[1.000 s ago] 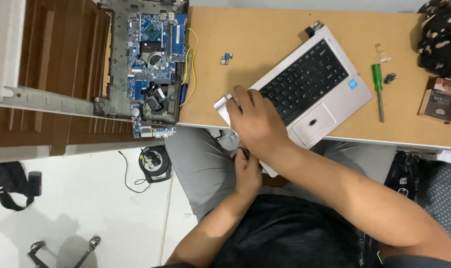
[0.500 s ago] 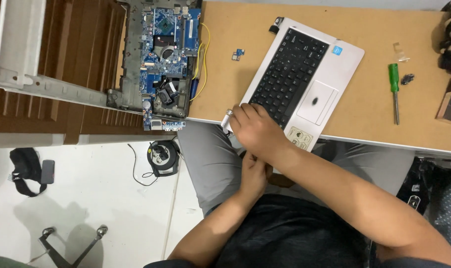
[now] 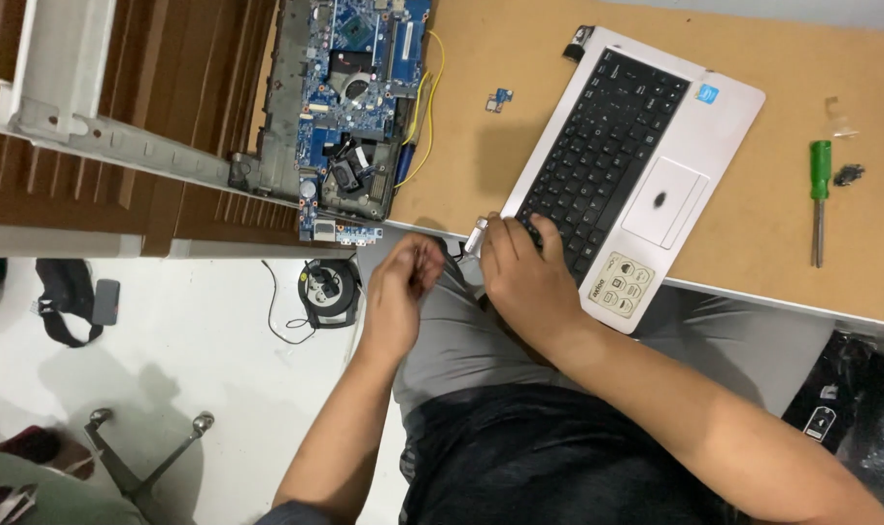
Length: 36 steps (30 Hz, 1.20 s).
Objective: The person disassembles a laptop by removing the keyboard and internal components, then applies a cleaning solution and scrubs the chassis with a brush.
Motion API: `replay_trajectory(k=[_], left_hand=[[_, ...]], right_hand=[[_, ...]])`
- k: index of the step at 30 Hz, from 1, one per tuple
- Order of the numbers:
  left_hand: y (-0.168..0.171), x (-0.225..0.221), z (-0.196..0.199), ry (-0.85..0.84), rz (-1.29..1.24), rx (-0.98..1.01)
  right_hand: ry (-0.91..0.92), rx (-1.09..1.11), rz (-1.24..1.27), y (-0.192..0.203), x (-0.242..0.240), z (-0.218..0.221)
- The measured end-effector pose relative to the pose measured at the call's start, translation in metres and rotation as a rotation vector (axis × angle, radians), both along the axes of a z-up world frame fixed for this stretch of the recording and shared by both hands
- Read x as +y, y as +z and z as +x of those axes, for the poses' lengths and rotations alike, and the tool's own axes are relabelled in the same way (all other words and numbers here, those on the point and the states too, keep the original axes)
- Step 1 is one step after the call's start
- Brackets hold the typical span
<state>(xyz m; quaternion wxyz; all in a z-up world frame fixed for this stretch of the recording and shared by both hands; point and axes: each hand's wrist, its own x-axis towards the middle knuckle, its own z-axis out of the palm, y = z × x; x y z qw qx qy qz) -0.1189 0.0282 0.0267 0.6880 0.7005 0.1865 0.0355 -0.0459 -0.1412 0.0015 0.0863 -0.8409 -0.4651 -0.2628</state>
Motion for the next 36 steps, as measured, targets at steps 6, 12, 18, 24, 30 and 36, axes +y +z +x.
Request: replay_trajectory(k=[6,12,18,24,30,36], left_hand=[[0.022,-0.015,0.067,-0.32,0.724,0.049],[0.005,-0.014,0.106,-0.439,0.953,0.11],[0.003,-0.017,0.113,-0.439,0.929,0.113],[0.002,-0.023,0.12,-0.457,0.881,0.166],[-0.009,-0.015,0.12,-0.391,0.725,0.201],[-0.009,-0.022,0.115,-0.386,0.768,0.173]], right_hand=[[-0.109,-0.131,-0.074,0.023,0.003,-0.006],[-0.08,-0.1,-0.014,0.006,0.002,-0.005],[-0.09,-0.107,0.033,-0.005,0.001,-0.003],[-0.092,-0.108,0.087,-0.011,0.004,-0.002],[-0.106,-0.132,0.098,-0.001,0.001,0.001],[-0.006,0.105,0.139,-0.033,-0.009,0.005]])
